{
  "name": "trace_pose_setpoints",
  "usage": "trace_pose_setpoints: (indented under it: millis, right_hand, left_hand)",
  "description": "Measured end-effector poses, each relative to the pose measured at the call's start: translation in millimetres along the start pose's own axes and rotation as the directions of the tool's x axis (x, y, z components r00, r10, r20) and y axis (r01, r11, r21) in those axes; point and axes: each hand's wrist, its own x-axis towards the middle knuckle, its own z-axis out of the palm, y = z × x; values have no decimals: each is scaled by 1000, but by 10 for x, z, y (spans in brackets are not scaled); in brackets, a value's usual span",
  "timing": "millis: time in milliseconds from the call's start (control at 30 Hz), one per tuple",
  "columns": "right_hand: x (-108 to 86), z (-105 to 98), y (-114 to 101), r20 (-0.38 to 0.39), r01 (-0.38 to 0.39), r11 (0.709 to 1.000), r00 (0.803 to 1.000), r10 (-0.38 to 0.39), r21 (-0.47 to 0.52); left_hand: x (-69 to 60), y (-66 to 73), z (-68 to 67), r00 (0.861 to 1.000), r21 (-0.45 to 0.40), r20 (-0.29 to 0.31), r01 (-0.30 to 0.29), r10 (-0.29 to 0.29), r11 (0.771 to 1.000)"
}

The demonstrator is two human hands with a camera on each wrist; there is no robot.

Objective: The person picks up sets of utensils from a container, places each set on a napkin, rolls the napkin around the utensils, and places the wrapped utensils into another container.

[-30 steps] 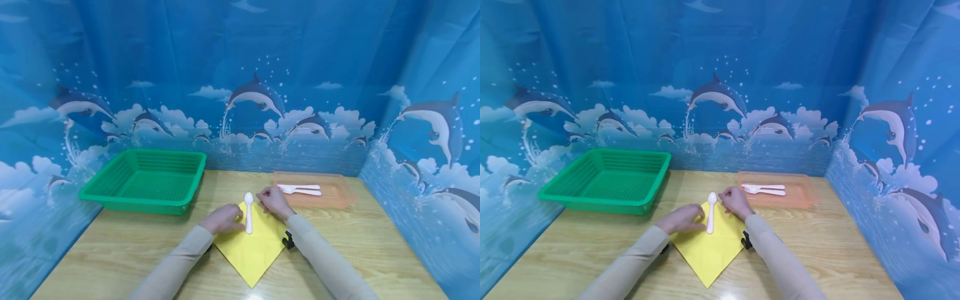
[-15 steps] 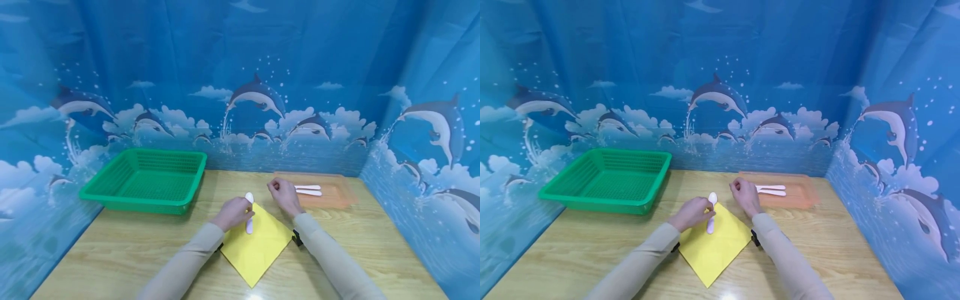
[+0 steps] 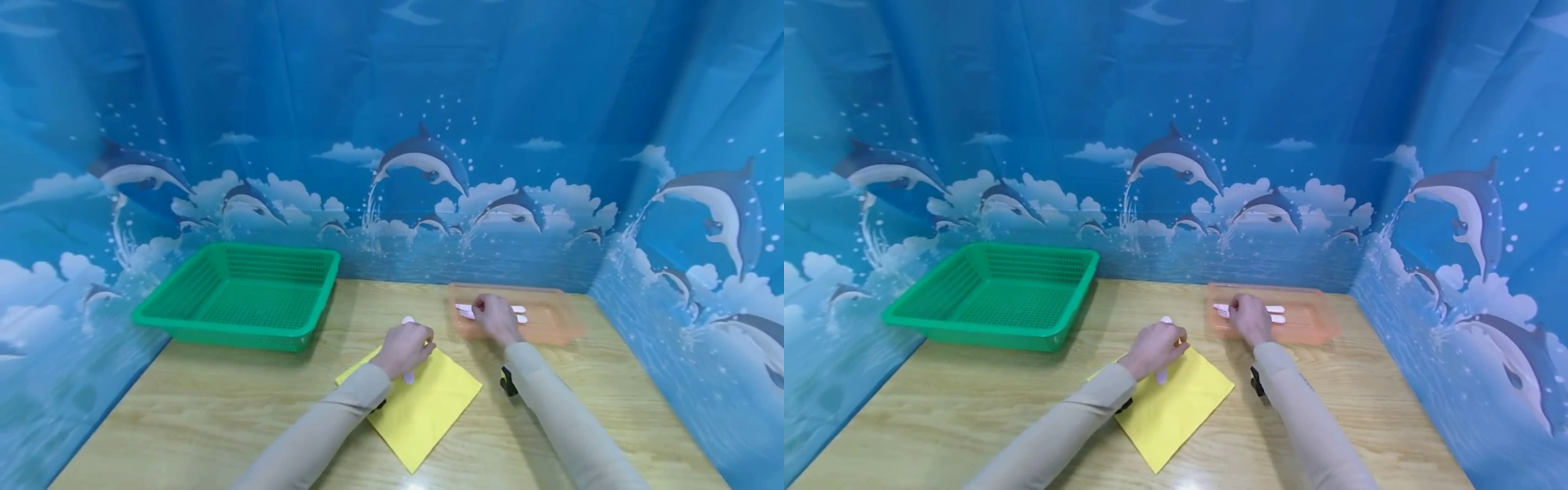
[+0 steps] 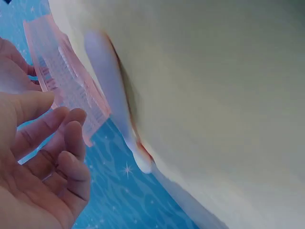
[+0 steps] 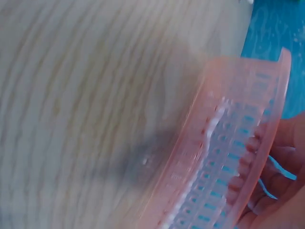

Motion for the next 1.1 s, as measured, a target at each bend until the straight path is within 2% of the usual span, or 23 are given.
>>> trace_pose_setpoints:
  millis: [233, 400, 567, 633, 800, 933, 1100]
  right_hand:
    - [36, -64, 89, 119, -68, 997, 990, 73, -48]
    - [27, -68, 148, 173, -27, 997, 984, 40, -79]
    - [31, -57, 190, 179, 8, 997, 984, 5, -74]
    - [41, -52, 206, 183, 11, 997, 983, 2, -71]
    - [66, -32, 239, 243, -35, 998, 969, 46, -48]
    - [94, -11, 262, 290, -77, 996, 953, 86, -42]
    - [98, 6, 276, 301, -78, 996, 950, 87, -44]
  left_hand:
    - [71, 97, 40, 998, 13, -64, 9, -8, 1000]
    - [113, 148, 77, 999, -4, -38, -11, 11, 1000]
    - [154, 220, 91, 1000, -25, -21, -23, 23, 999]
    - [172, 259, 94, 1000, -27, 5, -30, 30, 999]
    - [221, 348, 118, 997, 7, 75, -35, 34, 999]
    - [245, 389, 136, 997, 35, 71, -35, 32, 999]
    - [259, 418, 161, 998, 44, 67, -23, 20, 999]
